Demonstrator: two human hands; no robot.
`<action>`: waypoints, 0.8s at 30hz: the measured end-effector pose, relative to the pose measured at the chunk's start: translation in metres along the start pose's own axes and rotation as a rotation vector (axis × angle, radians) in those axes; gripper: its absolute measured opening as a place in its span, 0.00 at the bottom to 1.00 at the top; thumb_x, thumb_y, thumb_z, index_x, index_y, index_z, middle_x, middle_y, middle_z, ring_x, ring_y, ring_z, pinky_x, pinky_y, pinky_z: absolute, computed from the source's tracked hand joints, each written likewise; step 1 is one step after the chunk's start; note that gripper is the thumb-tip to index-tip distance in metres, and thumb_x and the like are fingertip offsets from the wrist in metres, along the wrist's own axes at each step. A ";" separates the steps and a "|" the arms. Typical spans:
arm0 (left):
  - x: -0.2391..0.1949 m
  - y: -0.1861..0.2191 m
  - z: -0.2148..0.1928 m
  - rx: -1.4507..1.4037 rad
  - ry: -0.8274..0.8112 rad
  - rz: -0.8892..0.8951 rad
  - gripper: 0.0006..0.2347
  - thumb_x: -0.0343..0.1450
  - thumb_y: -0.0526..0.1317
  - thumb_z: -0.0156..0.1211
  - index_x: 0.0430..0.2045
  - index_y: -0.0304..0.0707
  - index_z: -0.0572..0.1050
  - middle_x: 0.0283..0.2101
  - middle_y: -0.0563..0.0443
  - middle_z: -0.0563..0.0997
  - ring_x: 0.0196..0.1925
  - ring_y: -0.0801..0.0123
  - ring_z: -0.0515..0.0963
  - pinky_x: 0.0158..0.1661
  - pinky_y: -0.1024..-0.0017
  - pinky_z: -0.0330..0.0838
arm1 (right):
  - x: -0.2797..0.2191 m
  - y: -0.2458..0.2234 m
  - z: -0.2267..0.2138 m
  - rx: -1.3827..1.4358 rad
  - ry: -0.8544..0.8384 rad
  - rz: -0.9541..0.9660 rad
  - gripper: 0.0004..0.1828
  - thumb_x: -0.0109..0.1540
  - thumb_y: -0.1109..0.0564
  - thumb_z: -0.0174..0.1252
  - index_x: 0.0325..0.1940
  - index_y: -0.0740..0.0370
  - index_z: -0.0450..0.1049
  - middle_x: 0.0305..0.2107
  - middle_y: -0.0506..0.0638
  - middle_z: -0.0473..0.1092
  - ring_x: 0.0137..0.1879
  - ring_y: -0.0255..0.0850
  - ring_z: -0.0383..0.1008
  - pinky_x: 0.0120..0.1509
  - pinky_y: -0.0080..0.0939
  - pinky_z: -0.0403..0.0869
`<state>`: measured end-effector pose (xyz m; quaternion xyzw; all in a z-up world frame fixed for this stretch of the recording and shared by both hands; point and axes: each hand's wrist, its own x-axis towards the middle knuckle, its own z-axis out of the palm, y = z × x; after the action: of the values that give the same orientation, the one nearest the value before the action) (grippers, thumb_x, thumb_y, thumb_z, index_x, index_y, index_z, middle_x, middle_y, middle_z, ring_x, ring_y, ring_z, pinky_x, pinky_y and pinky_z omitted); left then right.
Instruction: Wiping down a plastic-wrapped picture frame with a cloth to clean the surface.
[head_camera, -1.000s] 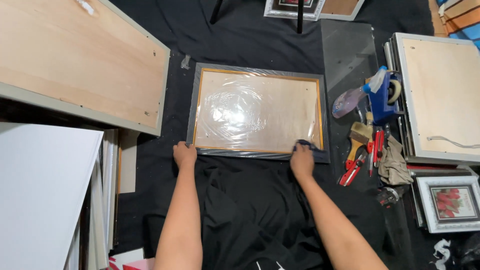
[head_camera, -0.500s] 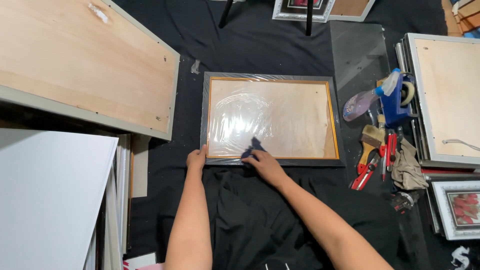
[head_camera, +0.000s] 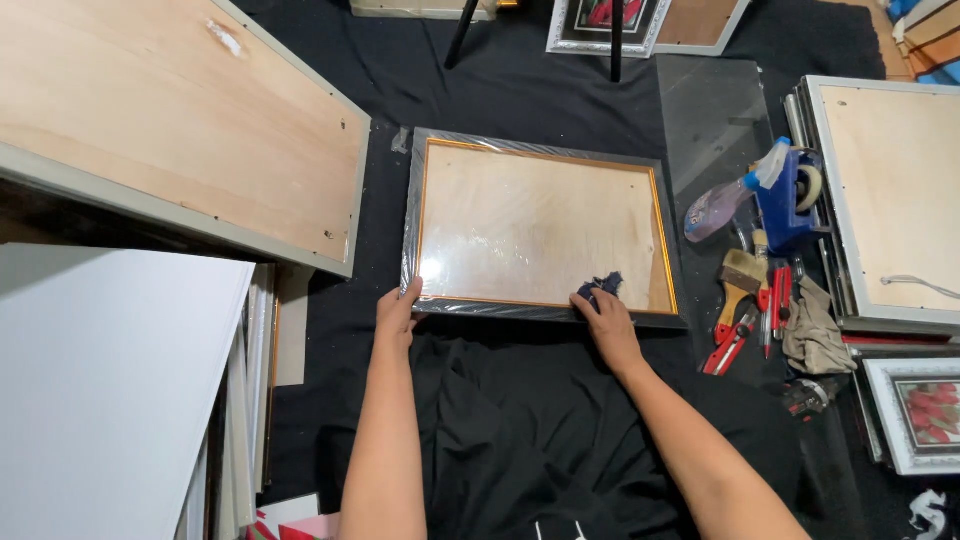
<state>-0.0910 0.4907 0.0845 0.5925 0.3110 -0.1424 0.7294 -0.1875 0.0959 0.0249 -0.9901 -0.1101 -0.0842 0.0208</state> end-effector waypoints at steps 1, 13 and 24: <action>-0.011 0.004 0.001 0.001 0.001 0.003 0.28 0.70 0.47 0.70 0.60 0.25 0.69 0.58 0.28 0.74 0.58 0.40 0.77 0.64 0.40 0.59 | -0.002 0.001 0.003 0.001 0.003 0.000 0.33 0.64 0.63 0.52 0.72 0.40 0.60 0.58 0.58 0.66 0.64 0.54 0.70 0.69 0.52 0.70; -0.062 0.021 0.026 -0.638 -0.022 -0.031 0.32 0.72 0.42 0.68 0.70 0.36 0.57 0.67 0.31 0.59 0.66 0.39 0.65 0.60 0.41 0.69 | 0.032 0.022 -0.045 -0.089 0.316 -0.087 0.25 0.63 0.59 0.53 0.57 0.28 0.73 0.46 0.41 0.72 0.46 0.42 0.76 0.56 0.43 0.75; -0.047 0.003 0.055 -0.608 -0.225 -0.130 0.34 0.73 0.52 0.61 0.68 0.30 0.53 0.63 0.24 0.61 0.56 0.26 0.75 0.53 0.38 0.75 | 0.038 0.000 -0.057 0.080 0.173 -0.058 0.34 0.52 0.63 0.55 0.62 0.40 0.72 0.46 0.44 0.71 0.49 0.47 0.76 0.59 0.48 0.74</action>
<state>-0.1099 0.4318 0.1218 0.3068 0.2939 -0.1540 0.8920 -0.1598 0.1006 0.0876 -0.9740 -0.1397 -0.1654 0.0672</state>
